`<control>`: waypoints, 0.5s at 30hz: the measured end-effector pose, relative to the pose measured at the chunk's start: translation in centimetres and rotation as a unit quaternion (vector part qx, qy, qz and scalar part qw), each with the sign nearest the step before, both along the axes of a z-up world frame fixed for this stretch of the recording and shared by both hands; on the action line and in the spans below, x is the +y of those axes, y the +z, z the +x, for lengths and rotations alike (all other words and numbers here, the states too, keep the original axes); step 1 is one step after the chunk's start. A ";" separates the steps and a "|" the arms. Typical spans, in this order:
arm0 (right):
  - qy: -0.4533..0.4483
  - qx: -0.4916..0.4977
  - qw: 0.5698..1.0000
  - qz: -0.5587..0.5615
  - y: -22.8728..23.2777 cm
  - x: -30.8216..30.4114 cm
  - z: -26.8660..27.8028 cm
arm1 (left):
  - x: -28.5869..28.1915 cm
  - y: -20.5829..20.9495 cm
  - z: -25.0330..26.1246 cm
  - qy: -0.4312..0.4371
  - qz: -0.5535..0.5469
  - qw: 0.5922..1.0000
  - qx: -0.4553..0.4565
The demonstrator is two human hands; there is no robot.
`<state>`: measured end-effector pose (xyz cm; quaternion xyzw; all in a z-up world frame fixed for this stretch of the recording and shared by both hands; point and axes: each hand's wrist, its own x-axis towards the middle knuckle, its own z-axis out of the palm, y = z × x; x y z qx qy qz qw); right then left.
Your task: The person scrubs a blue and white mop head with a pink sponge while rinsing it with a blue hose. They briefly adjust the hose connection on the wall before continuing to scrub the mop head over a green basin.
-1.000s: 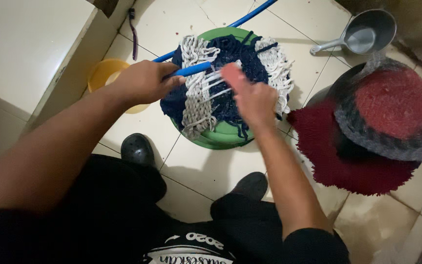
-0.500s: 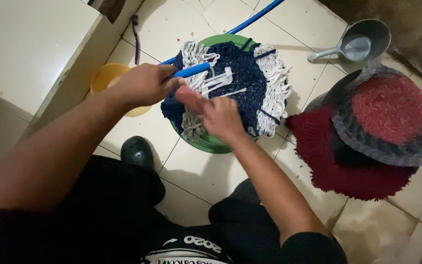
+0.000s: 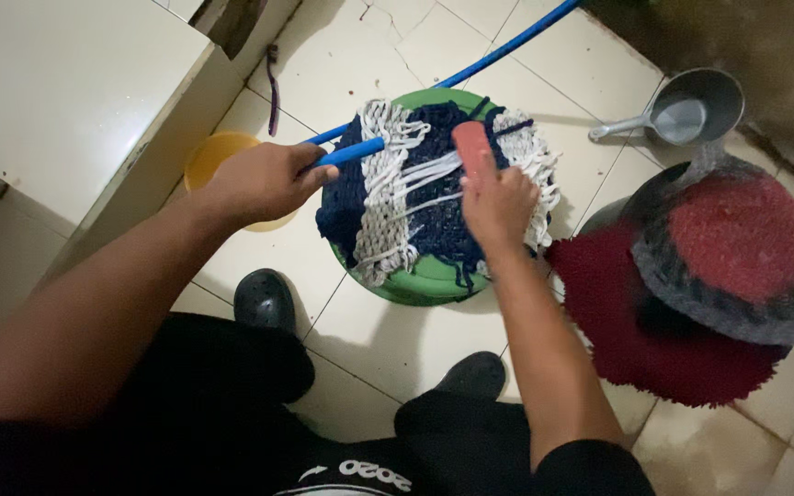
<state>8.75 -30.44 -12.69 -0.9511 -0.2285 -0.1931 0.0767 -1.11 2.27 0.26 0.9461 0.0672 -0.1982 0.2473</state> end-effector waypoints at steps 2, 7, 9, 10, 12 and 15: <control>0.021 0.058 0.997 0.036 -1.4 1.9 -0.6 | 0.7 -0.2 0.1 -0.009 -0.008 1.000 -0.008; 0.238 0.065 0.968 0.051 -1.7 7.2 -4.1 | 0.7 -0.4 0.3 0.002 -0.008 1.000 -0.022; 0.282 0.037 0.957 0.060 -0.9 7.8 -4.9 | 0.6 -0.2 0.2 -0.006 0.010 1.000 0.010; 0.229 0.096 0.968 0.023 -0.5 7.9 -4.2 | 0.6 -0.2 0.3 -0.005 0.012 1.000 0.016; 0.119 0.215 0.968 -0.054 0.3 7.2 -2.1 | 0.6 -0.3 0.4 -0.003 0.015 0.999 0.029; 0.013 0.181 0.982 -0.056 1.7 2.9 0.4 | 1.1 -0.4 0.1 -0.017 -0.002 1.000 -0.011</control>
